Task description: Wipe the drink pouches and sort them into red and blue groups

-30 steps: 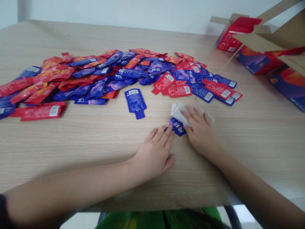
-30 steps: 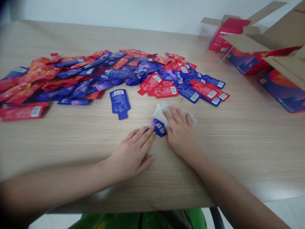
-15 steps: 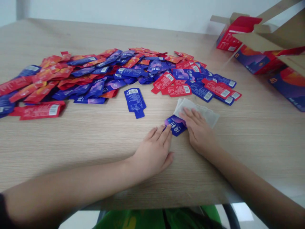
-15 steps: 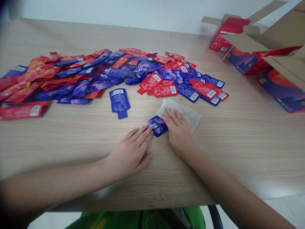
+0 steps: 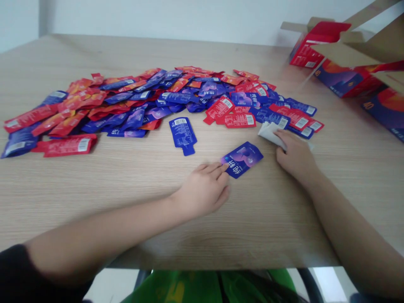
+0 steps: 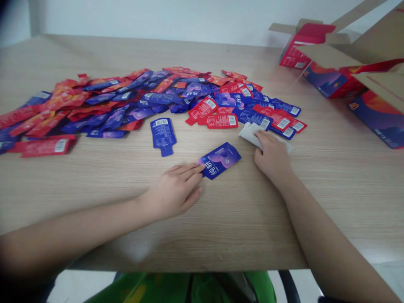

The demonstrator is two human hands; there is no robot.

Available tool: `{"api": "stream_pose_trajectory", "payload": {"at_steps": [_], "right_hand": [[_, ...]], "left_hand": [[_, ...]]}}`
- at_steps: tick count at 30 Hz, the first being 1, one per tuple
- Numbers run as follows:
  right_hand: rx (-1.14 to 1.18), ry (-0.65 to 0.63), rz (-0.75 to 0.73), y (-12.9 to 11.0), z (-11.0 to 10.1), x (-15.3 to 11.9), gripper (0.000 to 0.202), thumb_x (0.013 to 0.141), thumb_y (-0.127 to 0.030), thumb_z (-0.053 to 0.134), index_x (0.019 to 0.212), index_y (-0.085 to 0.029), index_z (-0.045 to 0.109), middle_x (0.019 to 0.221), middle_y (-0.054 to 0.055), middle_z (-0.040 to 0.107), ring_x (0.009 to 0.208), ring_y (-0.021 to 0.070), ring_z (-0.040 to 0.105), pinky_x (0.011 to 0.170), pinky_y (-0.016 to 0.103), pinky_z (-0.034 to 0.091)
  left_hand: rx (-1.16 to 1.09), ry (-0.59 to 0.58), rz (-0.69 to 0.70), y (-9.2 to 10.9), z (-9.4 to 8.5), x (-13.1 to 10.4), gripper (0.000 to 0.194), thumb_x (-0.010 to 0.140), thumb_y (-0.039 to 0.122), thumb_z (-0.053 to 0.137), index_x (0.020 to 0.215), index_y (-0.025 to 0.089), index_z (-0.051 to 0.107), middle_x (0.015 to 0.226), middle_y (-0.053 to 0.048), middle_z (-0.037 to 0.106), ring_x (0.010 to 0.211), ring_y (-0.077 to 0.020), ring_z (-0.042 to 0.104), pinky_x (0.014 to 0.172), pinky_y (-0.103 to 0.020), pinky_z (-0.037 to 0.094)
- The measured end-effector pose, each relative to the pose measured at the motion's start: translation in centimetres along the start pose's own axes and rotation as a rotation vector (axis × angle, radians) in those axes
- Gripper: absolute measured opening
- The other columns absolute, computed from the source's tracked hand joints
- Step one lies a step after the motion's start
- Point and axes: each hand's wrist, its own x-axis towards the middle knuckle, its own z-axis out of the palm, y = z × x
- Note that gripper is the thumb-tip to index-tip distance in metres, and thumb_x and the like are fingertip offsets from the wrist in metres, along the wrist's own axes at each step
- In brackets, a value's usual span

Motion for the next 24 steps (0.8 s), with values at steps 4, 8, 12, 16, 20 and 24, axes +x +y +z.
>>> {"api": "stream_pose_trajectory", "payload": {"at_steps": [4,8,12,16,20,24], "right_hand": [[0.03,0.031,-0.006,0.3,-0.1,0.1,0.047,0.085,-0.019,0.045,0.128,-0.013,0.063,0.13,0.015,0.064,0.122,0.0305,0.059,0.105,0.051,0.044],[0.073,-0.008,-0.073,-1.4,0.0,-0.3,0.045,0.085,-0.019,0.045,0.126,-0.017,0.065,0.126,0.012,0.067,0.116,0.0296,0.062,0.101,0.051,0.048],[0.136,-0.024,-0.185,-2.3,0.1,-0.3,0.044,0.086,-0.021,0.045,0.125,-0.016,0.065,0.127,0.01,0.067,0.118,0.0273,0.061,0.104,0.049,0.046],[0.162,-0.069,-0.162,-1.6,-0.2,-0.2,0.045,0.079,-0.018,0.051,0.121,-0.017,0.068,0.127,0.009,0.067,0.119,0.0273,0.061,0.103,0.047,0.047],[0.157,-0.115,-0.17,-0.9,-0.5,-0.2,0.052,0.072,-0.012,0.05,0.12,-0.016,0.069,0.13,0.009,0.065,0.122,0.0272,0.059,0.107,0.048,0.044],[0.128,-0.123,-0.185,-1.1,-0.6,-0.4,0.053,0.073,-0.011,0.048,0.122,-0.013,0.068,0.132,0.011,0.064,0.122,0.0274,0.059,0.108,0.048,0.043]], "left_hand": [[-0.012,0.013,-0.134,-0.9,-1.1,1.6,0.03,0.099,0.031,0.04,0.106,0.012,0.063,0.105,-0.011,0.067,0.103,-0.0252,0.06,0.092,-0.042,0.049],[0.057,-0.032,-0.284,-0.7,-1.2,3.8,0.043,0.098,0.05,0.045,0.114,0.012,0.058,0.112,-0.013,0.06,0.107,-0.0289,0.055,0.09,-0.045,0.048],[0.089,-0.091,-0.327,-0.3,-0.2,6.3,0.065,0.083,0.062,0.063,0.12,0.009,0.054,0.121,-0.017,0.053,0.115,-0.0346,0.05,0.093,-0.049,0.046],[0.01,-0.082,-0.284,-0.2,0.0,7.6,0.058,0.077,0.053,0.072,0.112,0.011,0.054,0.12,-0.015,0.051,0.113,-0.0323,0.049,0.094,-0.044,0.046],[0.125,-0.003,-0.081,0.5,-0.3,6.7,0.02,0.092,0.017,0.052,0.111,0.014,0.053,0.112,-0.011,0.056,0.105,-0.0255,0.052,0.088,-0.038,0.046],[0.282,-0.058,0.013,1.8,0.1,5.1,0.022,0.098,0.01,0.036,0.105,0.013,0.056,0.104,-0.011,0.059,0.102,-0.027,0.054,0.085,-0.039,0.046]]}}
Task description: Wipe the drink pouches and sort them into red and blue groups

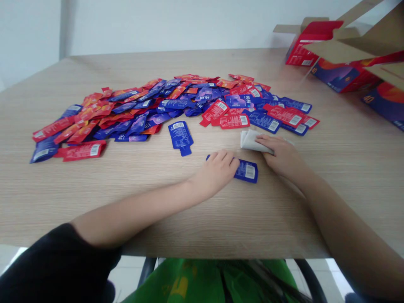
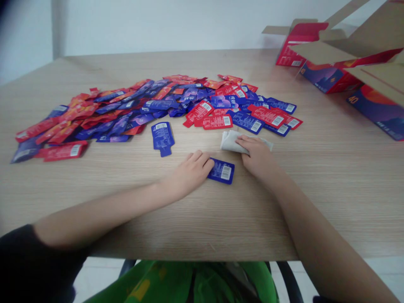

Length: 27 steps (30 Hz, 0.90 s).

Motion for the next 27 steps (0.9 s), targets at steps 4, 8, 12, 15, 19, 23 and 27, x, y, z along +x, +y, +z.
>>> {"api": "stream_pose_trajectory", "payload": {"at_steps": [4,8,12,15,19,23,27], "right_hand": [[-0.012,0.019,0.018,-0.5,-0.1,0.0,0.05,0.077,-0.012,0.047,0.122,-0.013,0.069,0.13,0.01,0.065,0.121,0.0272,0.059,0.107,0.047,0.044],[-0.033,0.043,0.034,-0.3,0.3,0.1,0.052,0.073,-0.012,0.05,0.121,-0.014,0.07,0.129,0.009,0.066,0.122,0.0283,0.059,0.107,0.047,0.044],[-0.05,0.061,0.016,0.4,0.7,0.3,0.053,0.071,-0.012,0.052,0.12,-0.014,0.07,0.128,0.01,0.066,0.122,0.0293,0.058,0.107,0.048,0.044],[-0.046,0.041,-0.025,0.8,0.8,0.4,0.054,0.072,-0.013,0.051,0.124,-0.011,0.067,0.13,0.013,0.064,0.124,0.0299,0.057,0.108,0.049,0.042],[-0.037,0.035,-0.037,0.9,0.7,0.3,0.055,0.073,-0.014,0.051,0.126,-0.011,0.066,0.132,0.015,0.063,0.125,0.0311,0.056,0.107,0.05,0.042],[-0.037,0.038,-0.041,1.0,0.6,0.3,0.054,0.074,-0.014,0.05,0.126,-0.011,0.066,0.133,0.014,0.062,0.125,0.03,0.056,0.107,0.049,0.042],[-0.044,0.017,-0.06,1.0,0.7,0.3,0.054,0.075,-0.015,0.049,0.127,-0.011,0.065,0.133,0.014,0.062,0.126,0.0292,0.055,0.106,0.048,0.041]], "left_hand": [[-0.066,-0.067,-0.009,1.0,0.0,-1.2,0.018,0.095,0.007,0.042,0.103,0.011,0.057,0.109,-0.013,0.058,0.103,-0.0273,0.055,0.086,-0.038,0.047],[-0.116,-0.084,0.044,1.2,-0.2,-2.1,0.014,0.094,0.013,0.048,0.103,0.011,0.058,0.109,-0.012,0.058,0.103,-0.0266,0.056,0.087,-0.038,0.048],[-0.114,-0.041,0.018,1.3,-1.1,-2.5,0.038,0.093,0.038,0.058,0.122,0.014,0.054,0.12,-0.014,0.056,0.116,-0.0315,0.052,0.1,-0.047,0.042],[-0.128,0.032,-0.003,1.9,-2.1,-1.8,0.054,0.095,0.042,0.052,0.14,0.014,0.043,0.128,-0.016,0.055,0.123,-0.0328,0.049,0.106,-0.052,0.035],[-0.156,0.066,0.129,4.0,-0.8,-0.3,0.048,0.1,0.036,0.042,0.14,0.011,0.047,0.145,-0.015,0.048,0.134,-0.0312,0.042,0.11,-0.048,0.032],[-0.154,-0.003,0.175,5.7,1.8,0.1,0.053,0.101,0.04,0.037,0.145,0.011,0.043,0.155,-0.012,0.038,0.144,-0.0324,0.03,0.116,-0.052,0.024],[-0.179,-0.012,0.127,4.5,0.5,-0.7,0.06,0.101,0.051,0.034,0.148,0.015,0.039,0.157,-0.014,0.034,0.145,-0.0332,0.029,0.116,-0.053,0.023]]}}
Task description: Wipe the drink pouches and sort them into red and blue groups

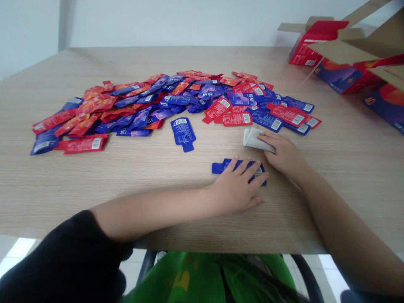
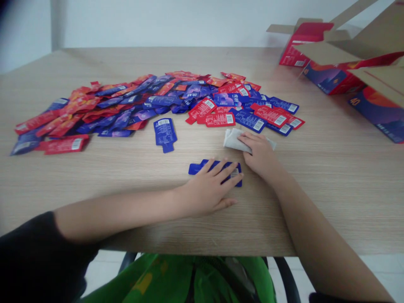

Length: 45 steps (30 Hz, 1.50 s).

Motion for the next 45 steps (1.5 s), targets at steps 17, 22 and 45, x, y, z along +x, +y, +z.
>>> {"api": "stream_pose_trajectory", "payload": {"at_steps": [17,22,45], "right_hand": [[0.079,0.338,0.322,-4.7,-2.6,-0.2,0.041,0.093,-0.027,0.043,0.13,-0.021,0.058,0.124,0.013,0.065,0.114,0.0305,0.06,0.093,0.049,0.048],[0.02,0.106,0.021,-12.9,-1.6,-1.9,0.043,0.094,-0.024,0.043,0.134,-0.017,0.054,0.146,0.013,0.05,0.131,0.0298,0.048,0.107,0.05,0.038],[-0.088,-0.126,-0.138,-12.5,1.1,-2.0,0.051,0.095,-0.027,0.042,0.145,-0.021,0.047,0.156,0.006,0.038,0.142,0.0309,0.032,0.116,0.054,0.02]], "left_hand": [[0.105,0.006,-0.192,-3.8,0.3,-5.3,0.053,0.1,0.03,0.038,0.143,0.0,0.044,0.144,-0.021,0.049,0.135,-0.0339,0.043,0.109,-0.049,0.038],[0.175,0.044,-0.18,-2.7,0.1,-5.4,0.038,0.099,0.025,0.041,0.115,0.005,0.069,0.125,-0.02,0.063,0.119,-0.0349,0.057,0.093,-0.045,0.049],[0.203,-0.018,-0.241,-1.3,0.5,-6.8,0.057,0.097,0.037,0.043,0.128,-0.008,0.058,0.129,-0.031,0.059,0.121,-0.0407,0.058,0.1,-0.05,0.045]]}}
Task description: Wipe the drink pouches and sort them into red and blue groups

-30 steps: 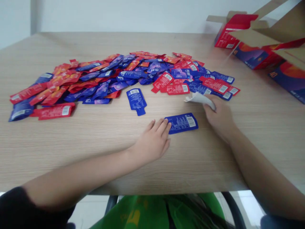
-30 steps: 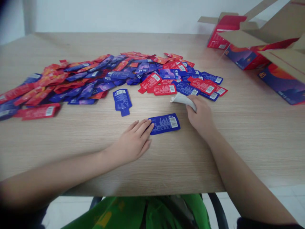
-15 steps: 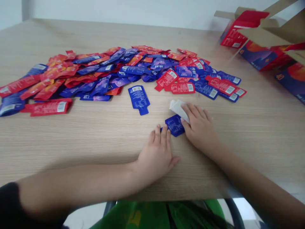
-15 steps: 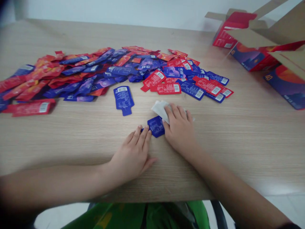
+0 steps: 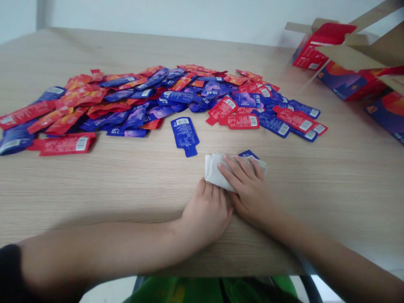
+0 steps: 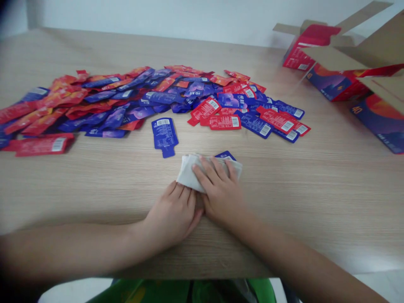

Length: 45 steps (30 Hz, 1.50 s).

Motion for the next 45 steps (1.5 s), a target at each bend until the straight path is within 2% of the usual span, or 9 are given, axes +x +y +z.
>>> {"api": "stream_pose_trajectory", "payload": {"at_steps": [5,10,14,17,25,30,37,40,45], "right_hand": [[-0.057,0.091,0.263,1.5,-0.1,-0.1,0.051,0.096,-0.028,0.039,0.146,-0.018,0.044,0.152,0.013,0.043,0.136,0.0342,0.041,0.11,0.058,0.029],[0.016,0.017,0.023,1.9,0.1,0.0,0.053,0.092,-0.018,0.042,0.144,-0.023,0.048,0.155,0.005,0.04,0.141,0.0331,0.034,0.112,0.059,0.026],[0.037,0.11,0.193,2.7,0.5,0.3,0.052,0.092,-0.013,0.037,0.141,-0.024,0.051,0.15,0.008,0.046,0.138,0.0322,0.041,0.108,0.061,0.031],[0.071,0.116,0.097,2.7,0.7,0.0,0.053,0.09,-0.01,0.039,0.139,-0.023,0.053,0.151,0.008,0.045,0.139,0.0307,0.041,0.111,0.058,0.031],[0.079,0.244,0.028,4.6,0.1,-2.4,0.052,0.09,-0.01,0.035,0.136,-0.024,0.057,0.144,0.007,0.053,0.135,0.0247,0.047,0.11,0.054,0.039],[0.026,0.305,-0.057,7.4,1.8,-2.8,0.069,0.082,-0.009,0.038,0.142,-0.039,0.051,0.143,-0.001,0.054,0.131,0.0244,0.052,0.104,0.047,0.048],[0.021,0.343,0.13,13.7,3.0,-1.9,0.053,0.088,-0.013,0.037,0.134,-0.029,0.058,0.134,0.005,0.062,0.121,0.0257,0.061,0.101,0.052,0.051],[-0.01,0.318,0.105,13.5,3.3,-2.4,0.053,0.086,-0.012,0.038,0.131,-0.028,0.06,0.138,0.005,0.059,0.125,0.0259,0.058,0.101,0.053,0.051],[-0.04,0.287,0.079,13.1,3.7,-3.2,0.054,0.086,-0.012,0.038,0.133,-0.028,0.059,0.141,0.003,0.056,0.127,0.0253,0.055,0.101,0.052,0.052]], "left_hand": [[0.039,0.028,-0.002,-0.1,0.0,0.0,0.062,0.097,0.038,0.041,0.134,-0.01,0.051,0.14,-0.033,0.048,0.13,-0.0425,0.05,0.101,-0.048,0.044],[0.073,0.022,-0.042,-0.3,0.1,0.3,0.064,0.095,0.041,0.039,0.13,-0.011,0.055,0.134,-0.034,0.052,0.127,-0.0425,0.053,0.1,-0.047,0.046],[0.086,0.043,-0.058,-0.3,0.4,0.7,0.062,0.094,0.037,0.041,0.134,-0.01,0.052,0.136,-0.034,0.05,0.127,-0.0423,0.053,0.098,-0.048,0.046],[0.098,0.028,-0.137,-0.2,0.5,0.7,0.064,0.094,0.04,0.043,0.134,-0.009,0.053,0.136,-0.035,0.049,0.126,-0.043,0.053,0.097,-0.048,0.047],[-0.019,-0.044,-0.181,1.1,0.1,0.6,0.063,0.094,0.055,0.048,0.148,0.024,0.044,0.145,-0.026,0.046,0.133,-0.0442,0.046,0.099,-0.059,0.043],[-0.097,-0.105,-0.133,0.1,0.3,6.4,0.066,0.095,0.058,0.039,0.135,0.009,0.058,0.15,-0.03,0.036,0.14,-0.0461,0.034,0.105,-0.061,0.035],[-0.163,-0.031,-0.254,-3.5,1.9,18.7,0.07,0.095,0.057,0.038,0.154,0.02,0.03,0.159,-0.024,0.023,0.143,-0.0467,0.026,0.108,-0.063,0.027],[-0.154,0.003,-0.232,-4.4,2.3,20.1,0.071,0.095,0.058,0.036,0.154,0.018,0.032,0.159,-0.024,0.024,0.143,-0.0459,0.027,0.109,-0.063,0.026],[-0.106,0.152,-0.147,-7.3,1.3,18.5,0.054,0.099,0.047,0.037,0.133,0.011,0.056,0.155,-0.021,0.032,0.143,-0.0344,0.031,0.115,-0.049,0.029]]}}
